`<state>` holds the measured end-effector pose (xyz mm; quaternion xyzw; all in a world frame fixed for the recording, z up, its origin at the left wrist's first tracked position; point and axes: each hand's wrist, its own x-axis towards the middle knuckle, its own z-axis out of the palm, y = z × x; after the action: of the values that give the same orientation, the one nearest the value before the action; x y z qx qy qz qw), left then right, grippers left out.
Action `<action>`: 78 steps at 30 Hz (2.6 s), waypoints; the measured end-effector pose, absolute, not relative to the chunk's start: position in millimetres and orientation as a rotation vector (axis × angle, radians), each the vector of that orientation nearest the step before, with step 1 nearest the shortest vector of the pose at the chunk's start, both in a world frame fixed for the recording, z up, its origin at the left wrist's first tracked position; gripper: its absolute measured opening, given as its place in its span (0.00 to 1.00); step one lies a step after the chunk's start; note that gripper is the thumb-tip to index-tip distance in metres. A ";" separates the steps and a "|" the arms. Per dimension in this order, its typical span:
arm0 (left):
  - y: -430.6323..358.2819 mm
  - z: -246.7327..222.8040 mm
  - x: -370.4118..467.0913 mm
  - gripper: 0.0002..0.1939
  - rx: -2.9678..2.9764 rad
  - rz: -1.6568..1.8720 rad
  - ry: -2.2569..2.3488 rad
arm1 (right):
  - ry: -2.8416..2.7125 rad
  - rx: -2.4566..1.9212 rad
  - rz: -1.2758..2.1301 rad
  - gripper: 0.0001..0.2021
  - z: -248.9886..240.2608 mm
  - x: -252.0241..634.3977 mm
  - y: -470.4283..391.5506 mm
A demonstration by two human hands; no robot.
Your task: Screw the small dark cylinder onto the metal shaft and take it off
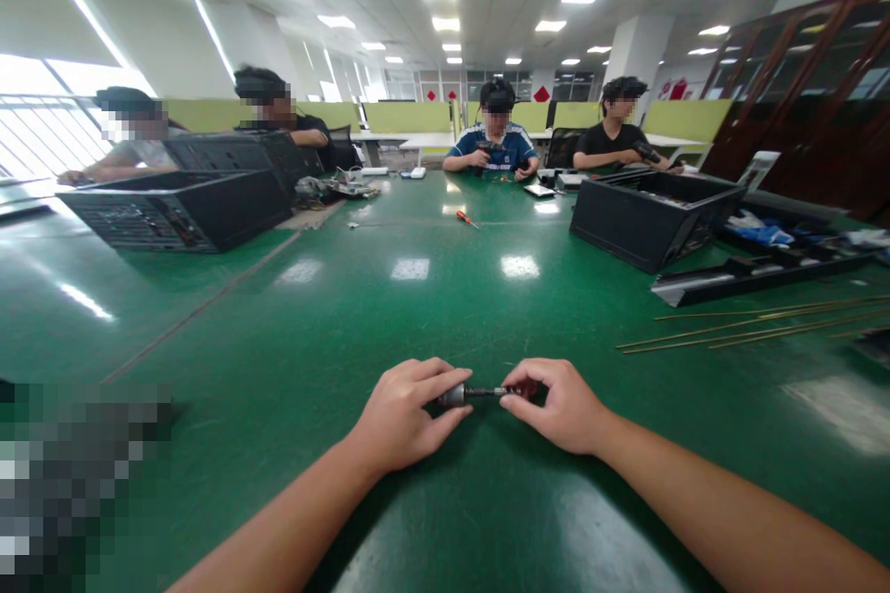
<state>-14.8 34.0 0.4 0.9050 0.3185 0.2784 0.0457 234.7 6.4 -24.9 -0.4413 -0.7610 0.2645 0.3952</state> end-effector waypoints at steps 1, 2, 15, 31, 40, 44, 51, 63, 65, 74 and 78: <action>34.0 0.3 -15.0 0.16 2.761 0.849 0.975 | -1.929 -1.119 0.672 0.04 -24.9 234.7 6.5; 34.0 0.1 -15.2 0.16 2.761 0.851 0.978 | -1.927 -1.119 0.672 0.03 -24.8 234.7 6.5; 35.9 -1.1 -15.7 0.16 2.783 0.813 0.991 | -1.929 -1.138 0.634 0.03 -24.5 235.1 7.6; 107.5 15.0 -140.8 0.23 2.031 1.059 2.301 | -1.958 -1.072 0.678 0.03 -23.3 232.9 1.2; 104.4 13.9 -159.0 0.20 1.600 0.937 2.501 | -1.988 -1.046 0.642 0.04 -21.9 233.4 -1.5; 105.8 10.8 -158.2 0.20 1.421 0.916 2.543 | -1.999 -1.038 0.649 0.05 -23.1 234.7 -1.2; 96.5 27.2 -141.8 0.41 1.563 1.187 2.554 | -1.861 -1.038 0.853 0.09 -23.1 231.5 1.9; 16.2 -2.0 35.4 0.09 2.249 1.019 0.642 | -1.485 -0.802 1.635 0.24 -27.3 223.1 6.8; 23.9 3.2 28.5 0.07 2.212 1.071 0.740 | -1.470 -0.808 1.643 0.24 -28.2 222.0 8.8; 103.3 37.5 -135.1 0.22 1.919 1.513 2.335 | -1.527 -0.813 1.665 0.24 -31.7 226.3 14.5; 108.6 25.5 -162.4 0.21 1.840 1.499 2.444 | -1.555 -0.820 1.676 0.22 -29.7 227.7 12.8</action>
<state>-162.4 108.6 25.5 0.5354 0.7111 0.4362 -0.1321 227.7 12.8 -29.7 -0.3164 -0.6000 0.6467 0.3489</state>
